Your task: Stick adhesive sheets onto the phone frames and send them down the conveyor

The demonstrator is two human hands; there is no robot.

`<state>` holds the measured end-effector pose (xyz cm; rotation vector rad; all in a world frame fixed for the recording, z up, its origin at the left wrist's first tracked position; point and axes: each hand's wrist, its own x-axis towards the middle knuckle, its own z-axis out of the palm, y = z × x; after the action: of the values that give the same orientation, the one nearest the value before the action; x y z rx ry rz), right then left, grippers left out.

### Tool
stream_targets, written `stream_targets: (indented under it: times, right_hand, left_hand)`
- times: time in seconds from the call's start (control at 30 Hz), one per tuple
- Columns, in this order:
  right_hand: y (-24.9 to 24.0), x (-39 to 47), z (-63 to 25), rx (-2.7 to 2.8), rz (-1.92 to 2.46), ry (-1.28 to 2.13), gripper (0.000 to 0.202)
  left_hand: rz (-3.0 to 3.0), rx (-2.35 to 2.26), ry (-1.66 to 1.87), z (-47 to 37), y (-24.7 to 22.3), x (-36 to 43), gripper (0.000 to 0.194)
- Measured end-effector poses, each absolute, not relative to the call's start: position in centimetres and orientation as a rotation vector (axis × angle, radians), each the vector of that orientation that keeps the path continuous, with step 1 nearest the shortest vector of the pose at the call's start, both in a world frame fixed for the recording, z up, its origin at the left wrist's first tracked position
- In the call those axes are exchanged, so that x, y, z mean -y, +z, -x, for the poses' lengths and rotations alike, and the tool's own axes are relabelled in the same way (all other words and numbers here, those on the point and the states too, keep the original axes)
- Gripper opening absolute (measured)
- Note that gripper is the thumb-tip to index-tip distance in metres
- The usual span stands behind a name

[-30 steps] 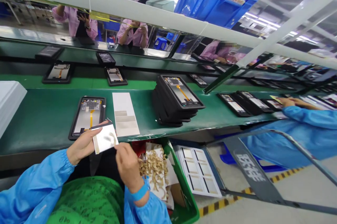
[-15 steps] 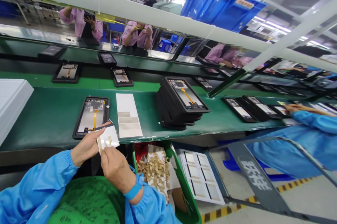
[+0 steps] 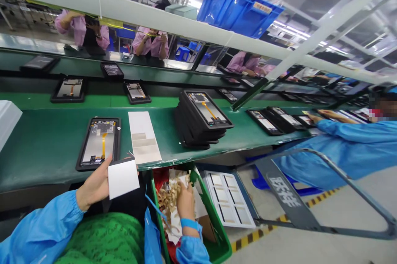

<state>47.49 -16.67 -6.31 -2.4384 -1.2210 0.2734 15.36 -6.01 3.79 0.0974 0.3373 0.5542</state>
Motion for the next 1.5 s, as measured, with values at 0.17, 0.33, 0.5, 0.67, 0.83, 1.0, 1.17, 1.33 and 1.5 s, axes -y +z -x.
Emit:
stream_targets:
  times: [0.17,0.33,0.5,0.67,0.83,1.0,1.17,1.33,1.5]
  right_hand:
    - [-3.8,16.7,-43.5,1.386,2.367,0.253,0.026]
    - [3.2,14.8,-33.5,1.962,1.468,0.509,0.058]
    - [4.5,13.8,-31.1,1.872,1.355,0.571,0.048]
    - [3.8,12.3,-31.2,1.223,1.326,1.142,0.041]
    - [2.3,10.7,-26.9,0.791,1.108,1.56,0.045]
    - [2.2,9.4,-22.9,0.815,1.078,1.62,0.048]
    - [4.5,6.0,-23.9,1.527,1.249,1.479,0.041]
    - [3.7,-1.0,-24.4,1.874,1.672,0.631,0.033]
    - [1.4,-5.7,-22.3,2.086,1.824,0.219,0.015]
  left_hand:
    - [-0.105,-0.41,0.626,-17.0,4.3,6.4,0.064]
    - [-0.139,-0.503,0.803,-18.7,5.6,7.2,0.051]
    - [-0.324,-0.644,0.975,-16.0,5.2,7.3,0.052]
    - [-0.713,-0.817,0.926,-10.7,3.8,6.9,0.049]
    - [-0.932,-0.983,1.048,-7.0,1.7,6.8,0.028]
    - [-0.886,-1.13,1.196,-4.4,0.6,7.2,0.029]
    - [-0.574,-1.003,0.964,-1.7,1.2,6.9,0.046]
    - [-0.573,-1.157,1.04,1.0,1.0,5.1,0.042]
    - [-0.714,-1.332,1.07,2.0,1.2,2.5,0.045]
